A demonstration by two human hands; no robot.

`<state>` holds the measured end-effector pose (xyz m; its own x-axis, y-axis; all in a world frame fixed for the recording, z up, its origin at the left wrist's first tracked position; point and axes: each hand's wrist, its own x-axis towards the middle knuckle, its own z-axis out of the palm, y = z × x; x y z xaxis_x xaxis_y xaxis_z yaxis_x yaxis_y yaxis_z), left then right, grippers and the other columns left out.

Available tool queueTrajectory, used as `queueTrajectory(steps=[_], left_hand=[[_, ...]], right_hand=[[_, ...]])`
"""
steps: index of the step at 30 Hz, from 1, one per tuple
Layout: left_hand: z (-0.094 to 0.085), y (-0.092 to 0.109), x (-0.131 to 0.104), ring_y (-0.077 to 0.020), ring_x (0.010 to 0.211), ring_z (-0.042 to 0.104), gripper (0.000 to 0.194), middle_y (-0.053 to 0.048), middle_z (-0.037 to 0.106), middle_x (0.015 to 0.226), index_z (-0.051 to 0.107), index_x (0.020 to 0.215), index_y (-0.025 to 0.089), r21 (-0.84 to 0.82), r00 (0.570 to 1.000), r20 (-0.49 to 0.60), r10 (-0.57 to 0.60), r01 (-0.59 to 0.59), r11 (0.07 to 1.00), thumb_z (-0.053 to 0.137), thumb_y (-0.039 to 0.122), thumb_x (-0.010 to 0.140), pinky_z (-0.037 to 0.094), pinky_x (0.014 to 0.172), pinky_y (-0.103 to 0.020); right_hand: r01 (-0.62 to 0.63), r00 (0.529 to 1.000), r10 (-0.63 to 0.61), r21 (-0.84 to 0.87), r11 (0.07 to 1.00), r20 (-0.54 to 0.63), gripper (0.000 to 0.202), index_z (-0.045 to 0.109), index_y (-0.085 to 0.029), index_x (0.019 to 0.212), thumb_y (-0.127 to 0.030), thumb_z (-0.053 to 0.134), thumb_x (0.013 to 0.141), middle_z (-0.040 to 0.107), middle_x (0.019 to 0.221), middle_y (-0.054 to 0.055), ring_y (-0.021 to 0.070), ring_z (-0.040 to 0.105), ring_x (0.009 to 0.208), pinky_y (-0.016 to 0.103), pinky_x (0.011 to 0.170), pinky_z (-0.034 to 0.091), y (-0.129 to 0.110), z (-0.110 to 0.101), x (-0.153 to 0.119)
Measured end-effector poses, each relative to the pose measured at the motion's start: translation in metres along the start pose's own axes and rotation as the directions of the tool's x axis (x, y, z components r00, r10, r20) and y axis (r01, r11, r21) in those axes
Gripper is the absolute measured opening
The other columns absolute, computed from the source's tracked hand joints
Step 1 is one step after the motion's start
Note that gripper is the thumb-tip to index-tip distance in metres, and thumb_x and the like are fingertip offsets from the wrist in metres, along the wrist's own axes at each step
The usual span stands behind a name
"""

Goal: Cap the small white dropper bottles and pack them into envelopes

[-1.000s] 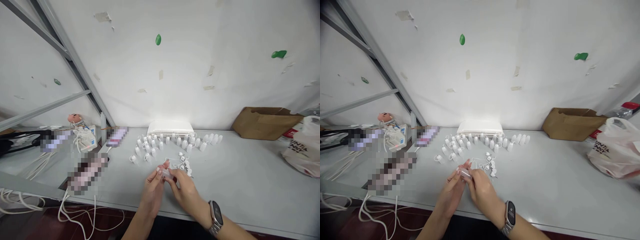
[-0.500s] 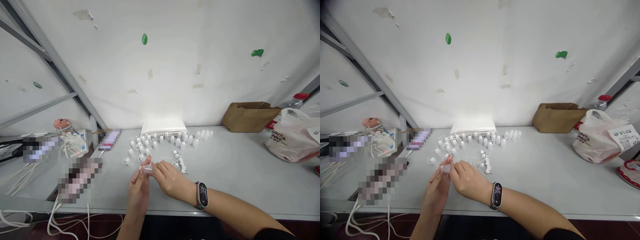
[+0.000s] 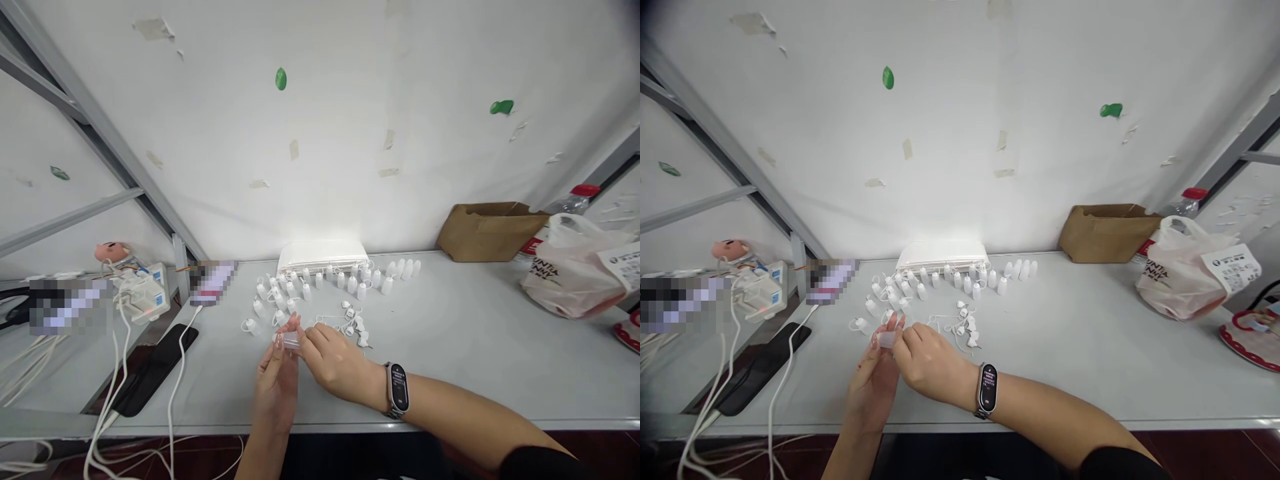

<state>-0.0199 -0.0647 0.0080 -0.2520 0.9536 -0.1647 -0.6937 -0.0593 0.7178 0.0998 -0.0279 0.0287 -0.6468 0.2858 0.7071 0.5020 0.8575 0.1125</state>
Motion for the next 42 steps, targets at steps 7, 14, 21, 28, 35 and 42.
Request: queueTrajectory(steps=[7,14,21,28,35,42], left_hand=[[-0.001,-0.001,-0.001,-0.0233,0.132,0.036,0.017,-0.001,0.063,0.122,0.072,0.090,0.026,0.002,1.000,0.028,0.001,-0.001,1.000,0.064,0.034,0.077,0.025,0.110,-0.040],[-0.002,-0.002,0.002,-0.0234,0.130,0.039,0.024,-0.003,0.064,0.122,0.071,0.095,0.024,0.015,1.000,0.015,-0.009,0.009,1.000,0.065,0.037,0.075,0.027,0.109,-0.039],[-0.005,-0.004,0.002,-0.0211,0.125,0.045,0.024,-0.002,0.066,0.119,0.072,0.094,0.025,-0.001,0.999,0.028,-0.042,0.042,0.999,0.067,0.037,0.074,0.028,0.109,-0.034],[-0.003,-0.001,-0.001,-0.0213,0.128,0.042,0.022,-0.002,0.065,0.120,0.072,0.094,0.026,0.009,0.998,0.040,-0.041,0.041,0.999,0.063,0.037,0.077,0.026,0.110,-0.036],[0.001,0.007,-0.001,-0.0242,0.129,0.040,0.026,-0.005,0.065,0.120,0.070,0.099,0.022,0.036,0.998,-0.011,-0.054,0.054,0.998,0.063,0.035,0.077,0.026,0.110,-0.039],[0.005,0.017,0.003,-0.0231,0.128,0.041,0.027,-0.007,0.066,0.118,0.069,0.102,0.020,0.116,0.996,0.016,-0.091,0.088,0.989,0.060,0.034,0.080,0.027,0.109,-0.038]], right_hand=[[-0.171,0.985,0.174,0.183,0.968,0.002,0.019,0.056,-0.009,0.086,-0.013,0.038,0.092,0.059,0.067,0.008,0.0181,0.049,0.061,0.028,0.056,0.045,-0.006,0.007,-0.004],[-0.218,0.975,0.219,0.209,0.953,0.018,0.025,0.054,-0.013,0.078,-0.018,0.035,0.095,0.059,0.065,0.007,0.0179,0.049,0.060,0.028,0.055,0.045,-0.009,0.006,-0.002],[-0.197,0.980,0.195,0.156,0.968,0.025,0.028,0.053,-0.015,0.076,-0.017,0.032,0.095,0.057,0.064,0.006,0.0175,0.048,0.060,0.028,0.054,0.042,-0.010,0.007,-0.003],[-0.090,0.995,0.090,0.019,0.996,0.037,0.018,0.055,-0.010,0.084,-0.007,0.038,0.090,0.056,0.063,0.006,0.0177,0.047,0.056,0.029,0.050,0.038,-0.011,0.001,-0.001],[-0.028,0.998,0.032,-0.085,0.996,0.053,0.025,0.057,-0.011,0.077,0.002,0.036,0.082,0.055,0.061,0.006,0.0170,0.047,0.054,0.028,0.046,0.035,-0.009,-0.007,0.007],[-0.036,0.998,0.042,-0.131,0.991,0.042,0.023,0.058,-0.012,0.079,0.000,0.039,0.082,0.056,0.062,0.005,0.0161,0.046,0.055,0.027,0.047,0.035,-0.003,-0.003,0.006]])
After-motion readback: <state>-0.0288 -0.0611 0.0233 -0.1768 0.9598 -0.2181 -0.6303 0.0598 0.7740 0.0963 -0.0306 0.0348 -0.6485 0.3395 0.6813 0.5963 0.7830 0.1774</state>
